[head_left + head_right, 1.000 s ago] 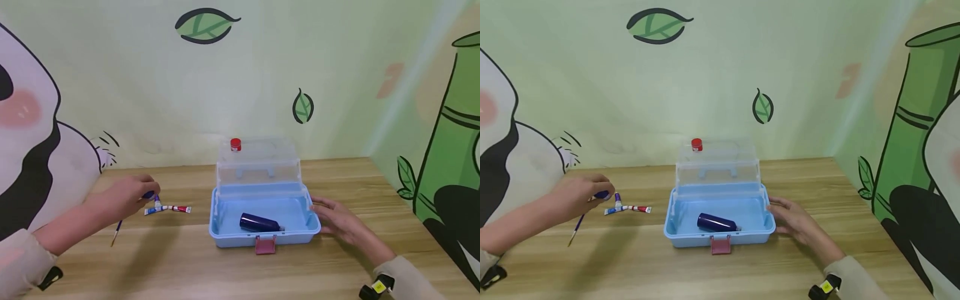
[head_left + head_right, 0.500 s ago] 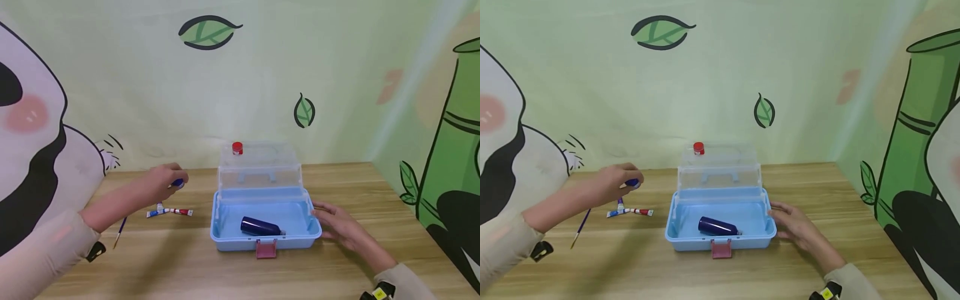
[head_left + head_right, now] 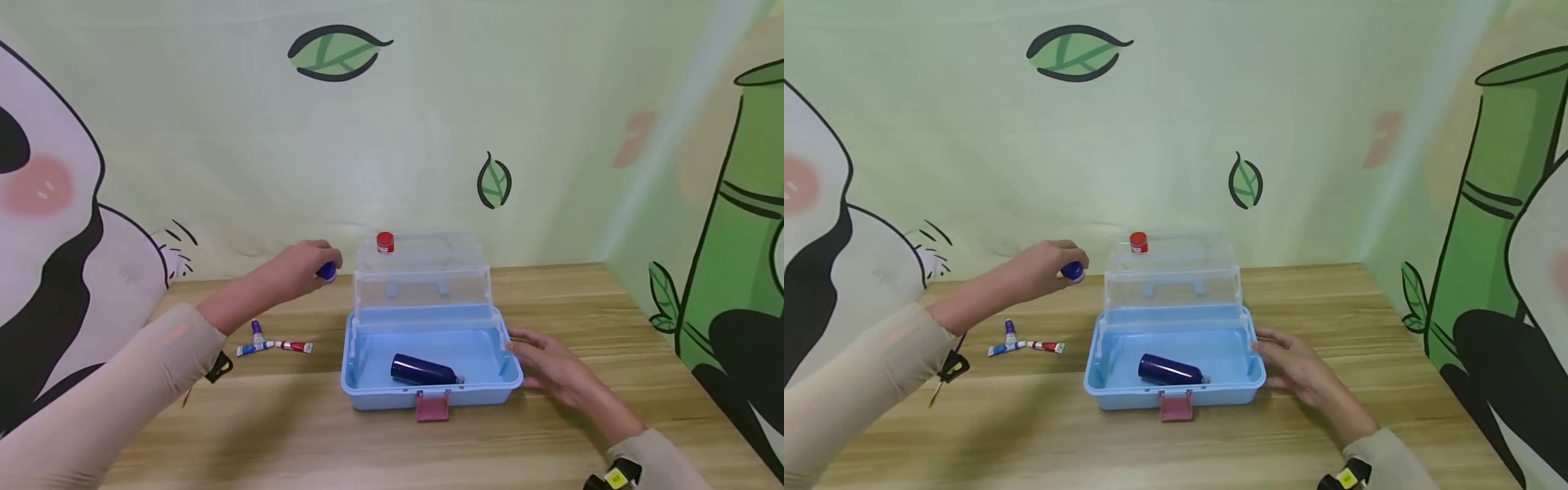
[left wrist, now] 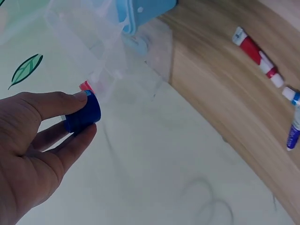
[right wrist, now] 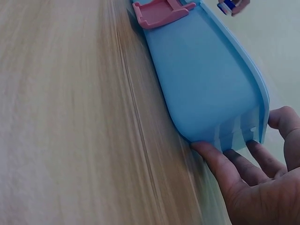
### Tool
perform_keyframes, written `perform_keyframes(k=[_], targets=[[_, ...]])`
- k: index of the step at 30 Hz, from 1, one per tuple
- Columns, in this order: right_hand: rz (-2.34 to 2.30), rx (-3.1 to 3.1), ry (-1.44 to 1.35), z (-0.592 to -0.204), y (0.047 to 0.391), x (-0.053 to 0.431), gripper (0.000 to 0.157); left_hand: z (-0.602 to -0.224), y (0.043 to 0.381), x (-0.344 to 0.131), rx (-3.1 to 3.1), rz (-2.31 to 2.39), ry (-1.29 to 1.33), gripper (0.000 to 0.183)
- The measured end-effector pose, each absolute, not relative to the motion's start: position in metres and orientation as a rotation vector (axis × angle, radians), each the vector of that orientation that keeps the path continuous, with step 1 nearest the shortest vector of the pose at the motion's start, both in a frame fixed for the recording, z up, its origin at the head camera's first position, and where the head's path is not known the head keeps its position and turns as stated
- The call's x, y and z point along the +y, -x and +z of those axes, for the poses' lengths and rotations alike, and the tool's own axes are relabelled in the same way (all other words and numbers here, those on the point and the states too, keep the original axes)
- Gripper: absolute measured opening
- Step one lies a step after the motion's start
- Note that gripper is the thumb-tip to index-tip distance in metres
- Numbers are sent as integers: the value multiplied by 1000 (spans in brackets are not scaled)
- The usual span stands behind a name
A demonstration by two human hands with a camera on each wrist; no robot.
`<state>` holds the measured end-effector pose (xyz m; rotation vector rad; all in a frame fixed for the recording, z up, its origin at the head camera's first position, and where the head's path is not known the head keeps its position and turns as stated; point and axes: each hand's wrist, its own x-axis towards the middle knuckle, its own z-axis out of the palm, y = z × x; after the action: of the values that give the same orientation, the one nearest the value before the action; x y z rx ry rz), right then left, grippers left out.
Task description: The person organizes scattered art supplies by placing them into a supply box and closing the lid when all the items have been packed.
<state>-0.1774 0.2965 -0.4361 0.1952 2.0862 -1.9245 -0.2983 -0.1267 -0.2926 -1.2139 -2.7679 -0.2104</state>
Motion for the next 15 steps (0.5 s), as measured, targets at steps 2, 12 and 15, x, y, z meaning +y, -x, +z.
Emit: perform_keyframes(k=[2,12,15], targets=[[-1933,2077,-192,-437,177,296,74,-291,304,-122,-2762,-224,1196,25],[-1931,2072,-212,-435,176,296,73,-283,336,-103,-2824,-312,1093,32],[-1936,2063,-191,-436,176,295,73,-281,343,-99,-2852,-334,1062,33]])
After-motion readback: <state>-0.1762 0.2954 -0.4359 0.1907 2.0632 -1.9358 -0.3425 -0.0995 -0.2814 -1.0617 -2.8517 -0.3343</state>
